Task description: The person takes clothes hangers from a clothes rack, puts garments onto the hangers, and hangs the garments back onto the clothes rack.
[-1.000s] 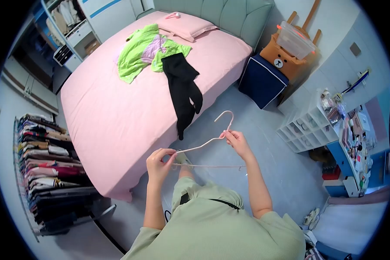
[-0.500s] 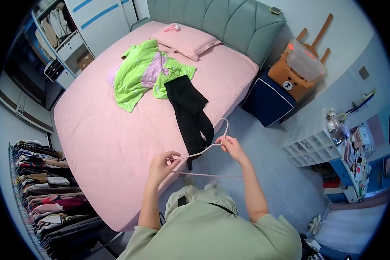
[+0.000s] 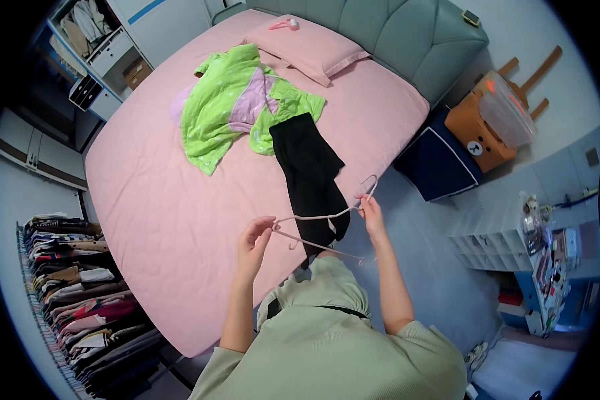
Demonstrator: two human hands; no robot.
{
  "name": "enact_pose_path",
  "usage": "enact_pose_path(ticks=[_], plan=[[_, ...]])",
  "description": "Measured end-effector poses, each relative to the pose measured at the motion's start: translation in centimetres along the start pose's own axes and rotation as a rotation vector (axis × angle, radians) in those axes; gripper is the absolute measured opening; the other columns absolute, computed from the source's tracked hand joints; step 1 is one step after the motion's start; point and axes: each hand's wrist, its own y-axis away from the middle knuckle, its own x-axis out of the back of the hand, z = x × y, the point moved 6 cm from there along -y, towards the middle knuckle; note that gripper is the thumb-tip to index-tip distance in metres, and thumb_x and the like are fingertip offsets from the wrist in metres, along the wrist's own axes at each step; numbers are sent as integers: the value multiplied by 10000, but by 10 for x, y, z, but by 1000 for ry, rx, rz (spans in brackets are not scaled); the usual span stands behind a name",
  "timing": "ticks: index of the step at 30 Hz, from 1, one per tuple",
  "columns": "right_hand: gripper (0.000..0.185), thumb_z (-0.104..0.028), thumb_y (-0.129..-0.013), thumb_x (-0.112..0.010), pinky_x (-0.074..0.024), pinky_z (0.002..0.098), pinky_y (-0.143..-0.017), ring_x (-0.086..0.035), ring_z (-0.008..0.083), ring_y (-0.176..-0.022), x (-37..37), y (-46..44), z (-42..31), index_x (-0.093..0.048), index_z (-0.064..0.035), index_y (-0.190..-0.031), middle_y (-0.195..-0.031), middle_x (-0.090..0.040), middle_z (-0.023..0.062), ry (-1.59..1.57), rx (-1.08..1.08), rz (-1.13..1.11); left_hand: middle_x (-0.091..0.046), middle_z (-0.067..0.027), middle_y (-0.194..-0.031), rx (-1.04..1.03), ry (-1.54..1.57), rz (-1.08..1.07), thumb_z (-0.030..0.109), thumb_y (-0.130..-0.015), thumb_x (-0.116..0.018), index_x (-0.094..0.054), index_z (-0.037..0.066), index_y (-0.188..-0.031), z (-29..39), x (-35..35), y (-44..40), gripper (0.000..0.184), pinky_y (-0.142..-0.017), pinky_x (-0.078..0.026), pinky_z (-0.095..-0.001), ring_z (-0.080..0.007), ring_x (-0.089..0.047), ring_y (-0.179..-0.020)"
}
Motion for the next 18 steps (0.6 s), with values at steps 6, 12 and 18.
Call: enact_pose_path(ticks=[6,12,18], plan=[[165,-117,-911,-429,-323,189,-520,-391,41,-583,-14,-115,27,-550,-62,-1008,-666,-449,-33,-67,-45,-104,-566,-29,-876,124,273,101,49,-822,-566,-542,30,-1088,-37,-23,-81,267,-833,-431,-290,-140,-569,-890],[248,-64,-812,-418,-355,197,-469,-446,64,-536,8,-223,105,-590,-51,-989,-712,-575,25,106,-132,34,-553,-24,-813,421,374,55,190,-810,-581,-531,60,-1066,-92,-60,-166,292,-796,-434,-289,-139,-570,-827],[287,-103,-756,-515,-452,299,-714,-569,181,-767,7,-297,178,-587,-45,-1027,-836,-592,83,328,-274,-28,-506,-7,-722,545,671,310,173,-801,-534,-510,68,-1026,-162,-63,-225,250,-875,-424,-345,-158,-554,-799]])
